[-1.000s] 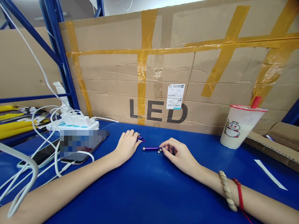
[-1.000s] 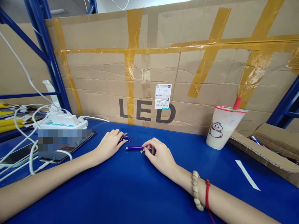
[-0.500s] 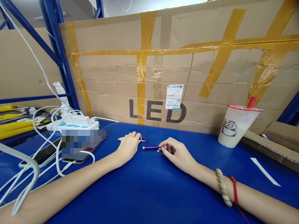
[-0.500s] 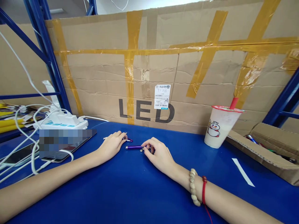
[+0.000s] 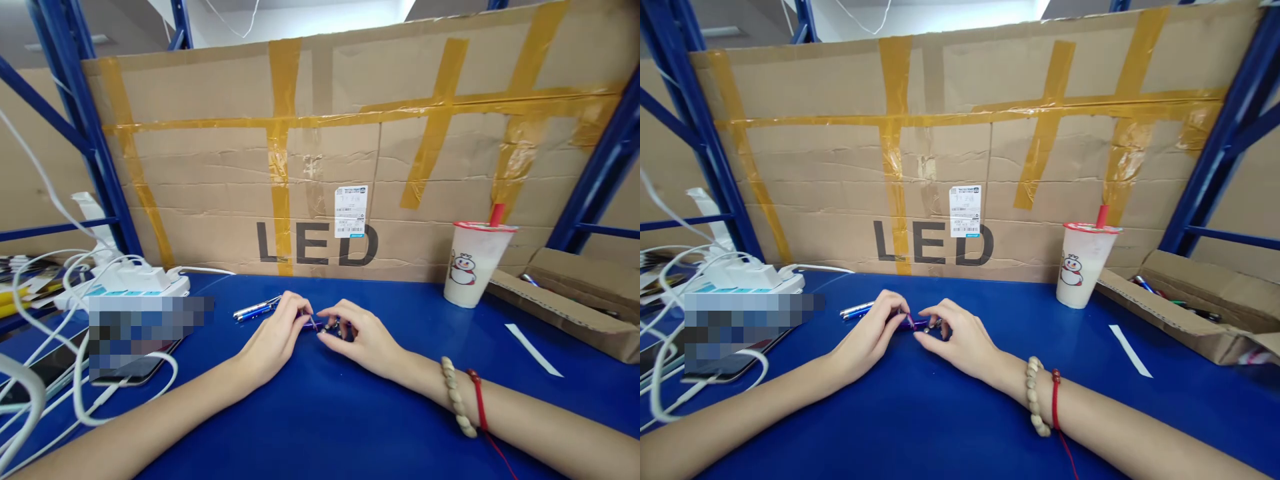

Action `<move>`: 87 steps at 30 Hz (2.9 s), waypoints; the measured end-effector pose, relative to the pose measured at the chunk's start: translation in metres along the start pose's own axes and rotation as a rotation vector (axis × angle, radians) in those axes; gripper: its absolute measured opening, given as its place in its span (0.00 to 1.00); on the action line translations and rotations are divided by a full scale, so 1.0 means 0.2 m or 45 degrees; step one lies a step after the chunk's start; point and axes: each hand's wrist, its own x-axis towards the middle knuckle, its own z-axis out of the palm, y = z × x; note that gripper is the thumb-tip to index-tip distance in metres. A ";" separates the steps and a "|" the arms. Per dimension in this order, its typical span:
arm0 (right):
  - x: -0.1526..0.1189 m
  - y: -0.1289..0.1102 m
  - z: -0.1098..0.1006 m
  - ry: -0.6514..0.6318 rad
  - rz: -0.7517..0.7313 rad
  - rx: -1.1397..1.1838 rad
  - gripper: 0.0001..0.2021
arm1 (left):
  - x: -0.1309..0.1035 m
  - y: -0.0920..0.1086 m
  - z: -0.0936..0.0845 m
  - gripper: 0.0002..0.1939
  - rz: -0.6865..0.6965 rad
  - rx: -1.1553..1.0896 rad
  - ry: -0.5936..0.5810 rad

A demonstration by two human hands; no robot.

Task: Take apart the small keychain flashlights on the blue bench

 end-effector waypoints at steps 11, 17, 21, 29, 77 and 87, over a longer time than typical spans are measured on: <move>-0.01 0.01 0.00 -0.020 -0.143 0.071 0.11 | -0.01 0.02 0.00 0.07 0.135 0.044 -0.172; 0.00 0.02 -0.01 0.032 -0.190 0.143 0.13 | -0.01 0.03 0.00 0.11 -0.048 0.081 -0.211; 0.01 0.01 -0.01 0.060 -0.204 0.189 0.12 | -0.01 0.03 -0.01 0.13 -0.088 0.102 -0.215; 0.00 0.00 -0.01 0.082 -0.186 0.150 0.11 | -0.01 0.04 -0.01 0.13 -0.224 0.155 -0.197; -0.03 -0.02 0.02 -0.107 -0.298 -0.432 0.07 | 0.00 0.03 -0.01 0.14 -0.026 0.105 -0.427; -0.02 -0.03 0.00 -0.133 -0.245 -0.440 0.17 | 0.01 0.04 -0.01 0.15 -0.201 0.202 -0.491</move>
